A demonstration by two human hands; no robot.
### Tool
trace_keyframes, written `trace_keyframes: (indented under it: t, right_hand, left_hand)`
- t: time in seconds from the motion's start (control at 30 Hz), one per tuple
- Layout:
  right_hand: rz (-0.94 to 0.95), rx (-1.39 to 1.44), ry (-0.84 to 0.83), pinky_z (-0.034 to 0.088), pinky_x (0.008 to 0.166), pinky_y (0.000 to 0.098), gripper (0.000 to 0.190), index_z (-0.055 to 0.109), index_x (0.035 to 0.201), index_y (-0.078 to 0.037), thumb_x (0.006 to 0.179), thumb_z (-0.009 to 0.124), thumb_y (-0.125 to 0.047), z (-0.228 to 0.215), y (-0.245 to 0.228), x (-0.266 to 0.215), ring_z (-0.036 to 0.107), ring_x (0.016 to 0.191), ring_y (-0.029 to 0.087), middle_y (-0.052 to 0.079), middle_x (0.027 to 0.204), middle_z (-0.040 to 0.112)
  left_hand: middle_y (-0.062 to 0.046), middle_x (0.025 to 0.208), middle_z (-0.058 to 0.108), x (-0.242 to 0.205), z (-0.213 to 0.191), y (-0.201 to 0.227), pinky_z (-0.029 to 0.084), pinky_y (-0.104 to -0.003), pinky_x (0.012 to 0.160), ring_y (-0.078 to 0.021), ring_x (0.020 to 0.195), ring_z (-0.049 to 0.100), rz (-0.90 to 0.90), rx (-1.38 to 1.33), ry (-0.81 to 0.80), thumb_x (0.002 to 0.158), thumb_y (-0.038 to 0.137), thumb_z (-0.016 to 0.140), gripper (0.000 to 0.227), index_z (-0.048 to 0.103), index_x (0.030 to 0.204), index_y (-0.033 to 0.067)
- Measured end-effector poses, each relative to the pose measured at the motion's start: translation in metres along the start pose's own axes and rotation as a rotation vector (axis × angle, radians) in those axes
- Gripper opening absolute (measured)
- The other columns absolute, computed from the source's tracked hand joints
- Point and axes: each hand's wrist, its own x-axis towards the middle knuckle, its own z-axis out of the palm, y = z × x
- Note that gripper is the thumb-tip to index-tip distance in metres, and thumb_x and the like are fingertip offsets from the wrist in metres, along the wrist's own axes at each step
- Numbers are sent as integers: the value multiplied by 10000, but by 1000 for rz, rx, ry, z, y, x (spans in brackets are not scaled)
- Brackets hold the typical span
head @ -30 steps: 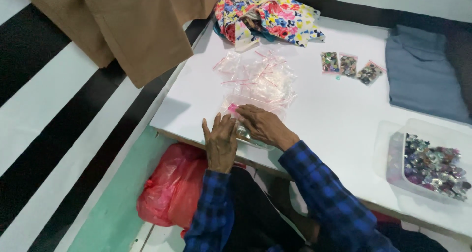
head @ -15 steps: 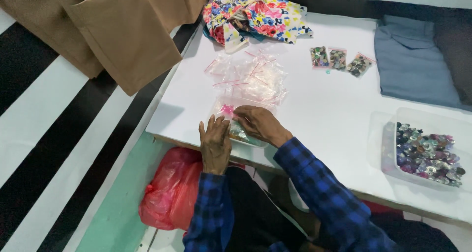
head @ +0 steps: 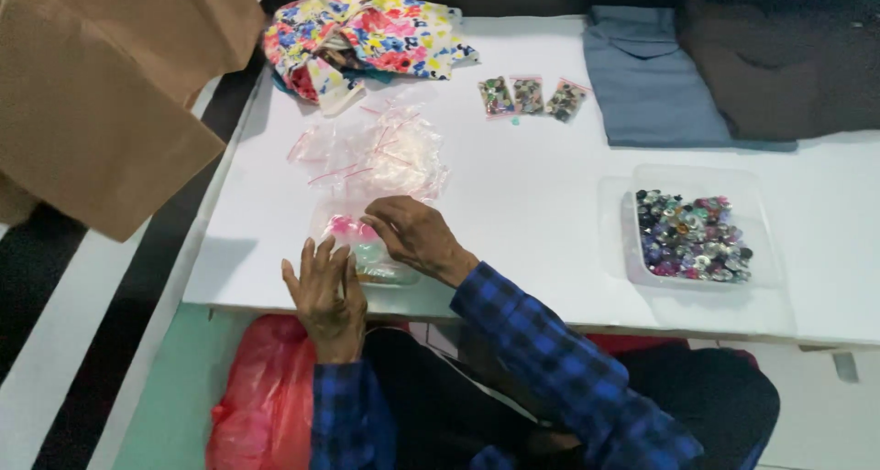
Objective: Sorting and bagging small pink flower-shaped buttons from a container into plastic bags.
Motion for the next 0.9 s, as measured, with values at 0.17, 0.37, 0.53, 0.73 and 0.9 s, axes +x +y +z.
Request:
trace_keyframes:
  t: [0.17,0.37,0.53,0.73,0.9]
  right_hand:
    - [48,83,117,630,810,378,141,752,1053,-105,992,665,-198,-37,-4,-13,740,1018,305,101,1031,768]
    - [43,49,252,597,879,336,141,696,1106,-14,983,679,-81,-140,-20,-31,730,990,256,128,1076,735]
    - [154,-155,278,574,803,320,123,692,1100,-7,988,660,-45,-252,9,-68,735,929,232,119,1047,747]
    - [593,-585,-222,581,810,569,186,758,1096,-24,944,666,-80,-367,83,-109,721,960,468,226,972,768]
    - [807,-948,-676,606,772,504,232,819,992,-161,816,671,-132,-378,137,-134,762,911,393,158,897,790]
  left_hand:
    - [-102,1107,756,17,-5,44,464,-497,1043,-345,1102,696,73,-160,133,894,100,835,125,780,1005,83]
    - [-150,1107,699,37,-11,138,531,-422,952,-306,1026,674,176,-339,32,965,29,742,108,698,1063,11]
    - [-155,1045,720,45,16,225,541,-425,892,-308,957,703,287,-653,-98,962,48,698,110,700,1061,0]
    - [-69,943,740,23,104,302,521,-389,917,-251,950,735,479,-725,-352,936,93,708,139,737,1070,115]
    - [-35,985,703,7,185,346,527,-409,874,-278,997,701,537,-567,-754,937,119,630,245,649,1150,238]
